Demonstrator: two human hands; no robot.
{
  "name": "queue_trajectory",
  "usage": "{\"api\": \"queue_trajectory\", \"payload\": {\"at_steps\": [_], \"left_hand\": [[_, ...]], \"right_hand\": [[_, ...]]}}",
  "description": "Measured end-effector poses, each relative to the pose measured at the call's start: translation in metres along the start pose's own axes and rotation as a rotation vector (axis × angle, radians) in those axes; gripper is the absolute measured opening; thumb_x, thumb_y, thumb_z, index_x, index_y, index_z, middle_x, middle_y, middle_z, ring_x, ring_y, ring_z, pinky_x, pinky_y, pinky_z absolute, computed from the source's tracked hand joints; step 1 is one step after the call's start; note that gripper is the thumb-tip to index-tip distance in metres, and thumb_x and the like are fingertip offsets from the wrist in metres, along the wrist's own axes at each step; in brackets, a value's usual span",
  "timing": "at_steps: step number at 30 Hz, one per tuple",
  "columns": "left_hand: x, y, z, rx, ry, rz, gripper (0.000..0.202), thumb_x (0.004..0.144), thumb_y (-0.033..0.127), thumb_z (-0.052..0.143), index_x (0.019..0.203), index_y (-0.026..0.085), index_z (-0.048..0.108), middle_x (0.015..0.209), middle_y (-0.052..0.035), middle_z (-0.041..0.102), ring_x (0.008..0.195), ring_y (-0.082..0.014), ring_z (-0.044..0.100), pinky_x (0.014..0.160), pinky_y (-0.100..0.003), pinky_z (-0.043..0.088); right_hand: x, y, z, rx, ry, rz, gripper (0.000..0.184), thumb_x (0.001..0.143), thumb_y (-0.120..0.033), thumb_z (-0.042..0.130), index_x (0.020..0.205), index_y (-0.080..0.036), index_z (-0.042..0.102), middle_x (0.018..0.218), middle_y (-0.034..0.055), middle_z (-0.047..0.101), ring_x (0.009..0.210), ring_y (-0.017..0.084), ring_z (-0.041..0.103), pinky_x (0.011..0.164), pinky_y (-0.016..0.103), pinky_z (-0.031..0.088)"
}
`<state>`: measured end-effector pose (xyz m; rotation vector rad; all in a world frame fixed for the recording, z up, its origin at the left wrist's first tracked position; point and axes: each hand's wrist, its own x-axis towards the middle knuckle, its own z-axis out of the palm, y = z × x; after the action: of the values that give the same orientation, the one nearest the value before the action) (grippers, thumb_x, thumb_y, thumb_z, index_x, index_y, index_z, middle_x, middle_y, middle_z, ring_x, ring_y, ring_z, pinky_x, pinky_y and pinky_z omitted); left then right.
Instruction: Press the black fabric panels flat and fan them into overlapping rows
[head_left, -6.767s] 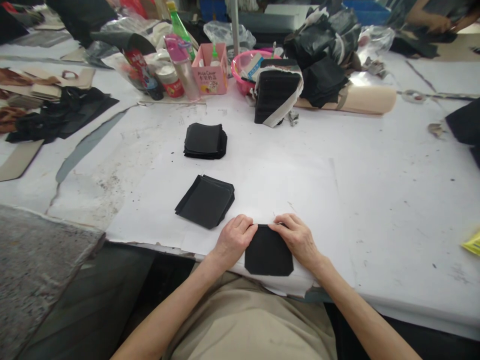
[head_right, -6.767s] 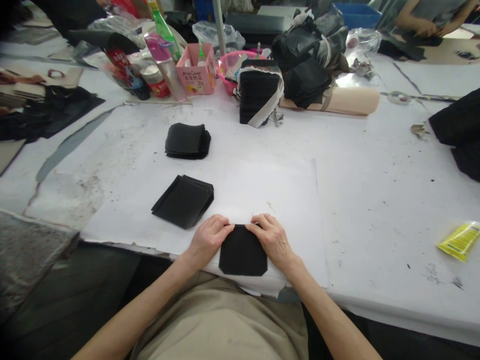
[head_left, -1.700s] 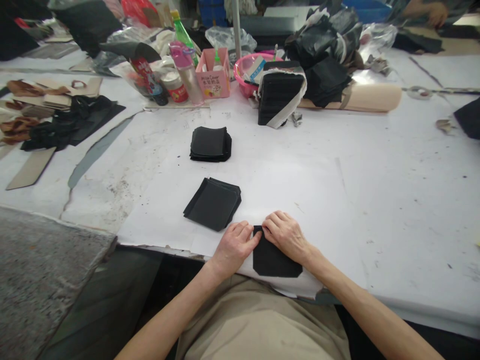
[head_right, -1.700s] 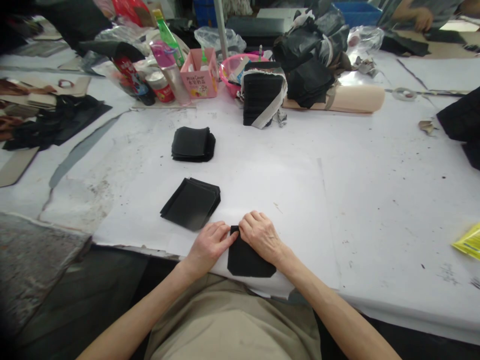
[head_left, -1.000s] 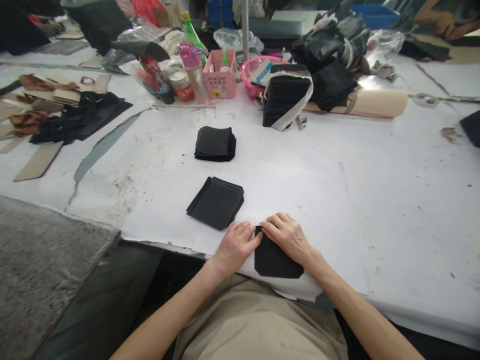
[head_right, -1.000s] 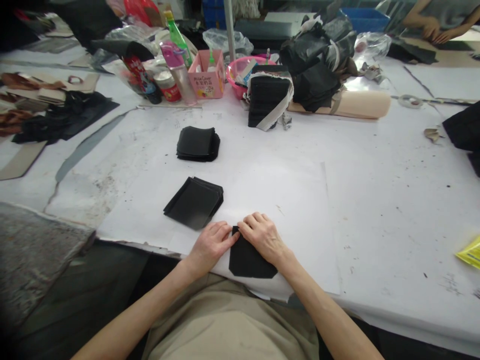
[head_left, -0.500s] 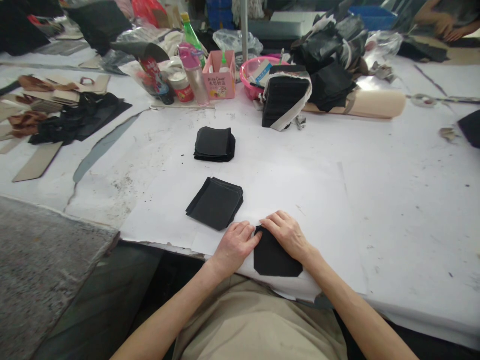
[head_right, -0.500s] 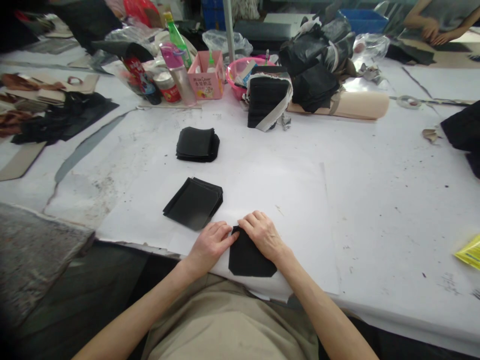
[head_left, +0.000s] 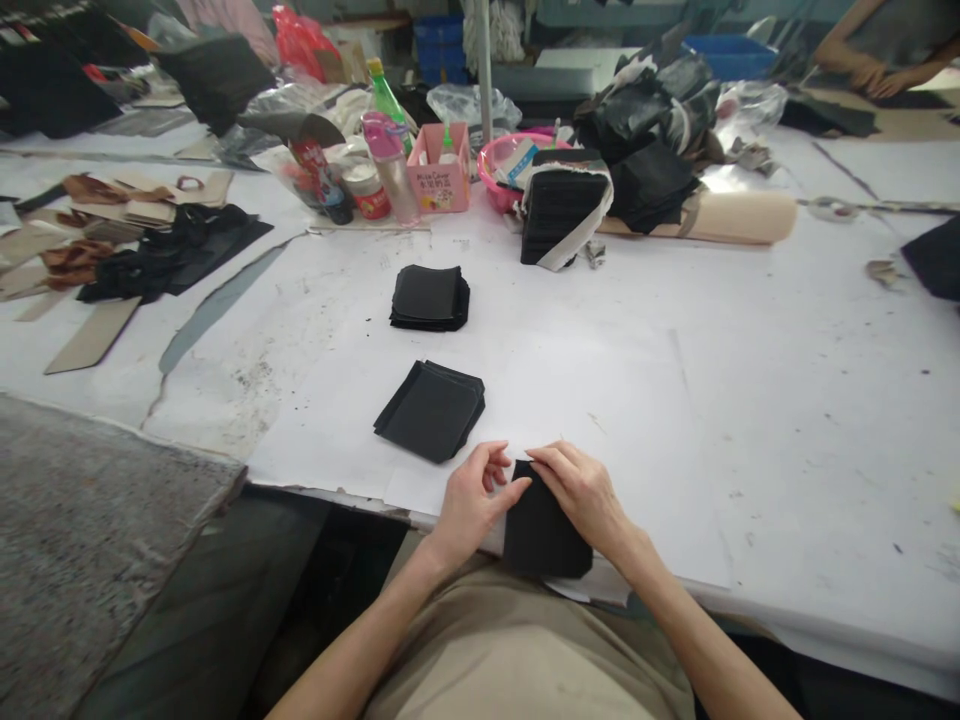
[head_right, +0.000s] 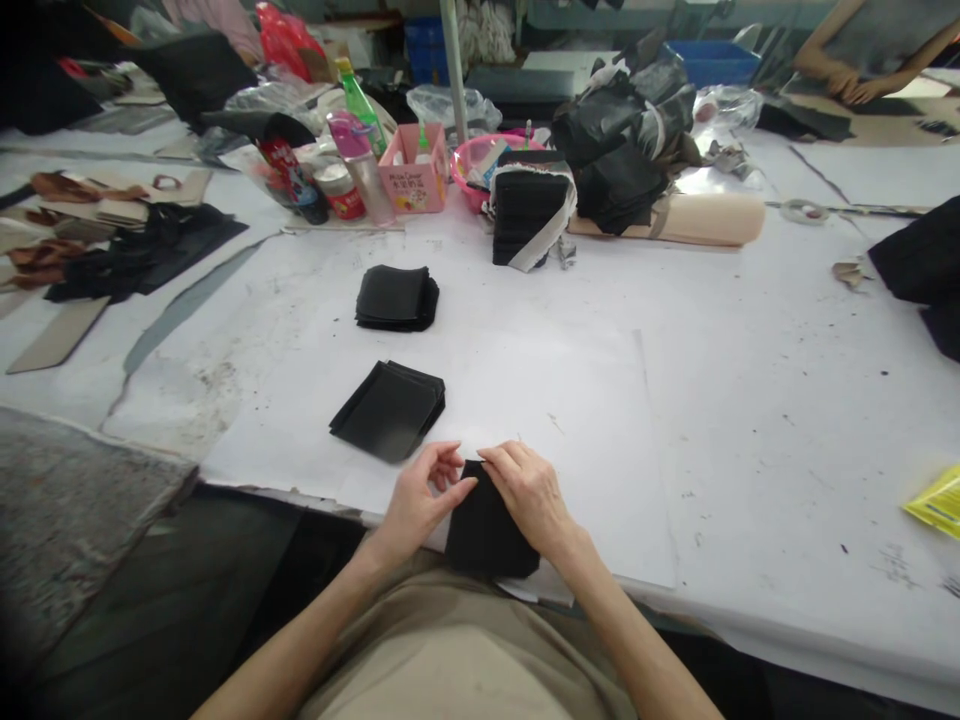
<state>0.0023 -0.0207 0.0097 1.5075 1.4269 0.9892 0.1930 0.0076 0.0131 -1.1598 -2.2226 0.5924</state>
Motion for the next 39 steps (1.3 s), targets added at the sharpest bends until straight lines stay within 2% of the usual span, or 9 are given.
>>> {"api": "queue_trajectory", "payload": {"at_steps": [3,7,10,13,19,22,25,29,39], "left_hand": [[-0.003,0.007,0.008,-0.185,-0.097,-0.157,0.023,0.087,0.036,0.063,0.099,0.016,0.062,0.088,-0.0036,0.065,0.075,-0.0146,0.060,0.069,-0.025,0.048],[-0.007,0.012,0.011,-0.361,-0.134,-0.245,0.023,0.089,0.037,0.058,0.084,0.015,0.061,0.078,-0.0007,0.061,0.070,-0.0125,0.055,0.064,-0.022,0.044],[-0.012,0.014,0.012,-0.338,-0.099,-0.237,0.024,0.090,0.038,0.057,0.082,0.015,0.059,0.073,0.0016,0.056,0.067,-0.0109,0.050,0.061,-0.021,0.039],[-0.016,0.014,0.014,-0.303,-0.096,-0.226,0.024,0.091,0.038,0.056,0.086,0.015,0.061,0.075,0.0009,0.057,0.070,-0.0115,0.049,0.064,-0.021,0.040],[-0.022,0.014,0.016,-0.371,-0.093,-0.313,0.029,0.089,0.042,0.058,0.081,0.015,0.060,0.072,0.0016,0.053,0.066,-0.0105,0.045,0.060,-0.020,0.037],[-0.024,0.016,0.017,-0.371,-0.051,-0.322,0.028,0.088,0.042,0.059,0.079,0.015,0.059,0.071,0.0023,0.052,0.065,-0.0098,0.043,0.060,-0.020,0.036],[-0.025,0.017,0.018,-0.368,-0.008,-0.327,0.028,0.088,0.041,0.059,0.077,0.016,0.056,0.070,0.0032,0.050,0.064,-0.0092,0.041,0.060,-0.019,0.036],[-0.026,0.018,0.018,-0.344,-0.008,-0.322,0.028,0.088,0.041,0.059,0.077,0.016,0.056,0.070,0.0033,0.050,0.065,-0.0094,0.042,0.061,-0.019,0.036],[-0.027,0.022,0.018,-0.251,0.022,-0.272,0.025,0.088,0.037,0.058,0.074,0.017,0.056,0.068,0.0034,0.052,0.066,-0.0111,0.045,0.063,-0.021,0.038]], "right_hand": [[-0.007,-0.009,-0.002,0.038,0.017,0.024,0.017,0.099,-0.020,0.045,0.110,-0.021,0.059,0.095,0.0063,0.063,0.087,0.019,0.061,0.077,0.031,0.049],[-0.011,-0.017,-0.006,0.062,0.008,0.018,0.019,0.100,-0.020,0.043,0.108,-0.021,0.061,0.094,0.0062,0.063,0.085,0.018,0.061,0.074,0.030,0.048],[-0.013,-0.022,-0.008,0.115,-0.013,0.049,0.019,0.100,-0.021,0.043,0.105,-0.021,0.061,0.093,0.0056,0.063,0.083,0.017,0.061,0.073,0.029,0.048],[-0.016,-0.026,-0.009,0.232,-0.004,0.122,0.017,0.099,-0.020,0.046,0.103,-0.022,0.062,0.093,0.0037,0.063,0.084,0.016,0.062,0.075,0.027,0.048],[-0.022,-0.029,-0.009,0.371,0.047,0.246,0.011,0.095,-0.020,0.054,0.095,-0.023,0.064,0.089,-0.0006,0.067,0.082,0.014,0.063,0.075,0.024,0.049],[-0.026,-0.030,-0.009,0.339,0.104,0.251,0.012,0.096,-0.022,0.053,0.095,-0.023,0.064,0.089,-0.0001,0.067,0.081,0.014,0.064,0.074,0.025,0.049],[-0.029,-0.031,-0.008,0.263,0.150,0.194,0.010,0.096,-0.023,0.054,0.099,-0.022,0.063,0.091,0.0016,0.067,0.083,0.015,0.064,0.075,0.026,0.049],[-0.030,-0.033,-0.007,0.124,0.099,0.098,0.012,0.097,-0.024,0.052,0.104,-0.022,0.061,0.095,0.0038,0.066,0.086,0.017,0.064,0.077,0.028,0.049],[-0.031,-0.035,-0.003,-0.099,0.052,-0.010,0.019,0.100,-0.020,0.044,0.108,-0.020,0.061,0.098,0.0076,0.068,0.088,0.019,0.064,0.079,0.031,0.049]]}}
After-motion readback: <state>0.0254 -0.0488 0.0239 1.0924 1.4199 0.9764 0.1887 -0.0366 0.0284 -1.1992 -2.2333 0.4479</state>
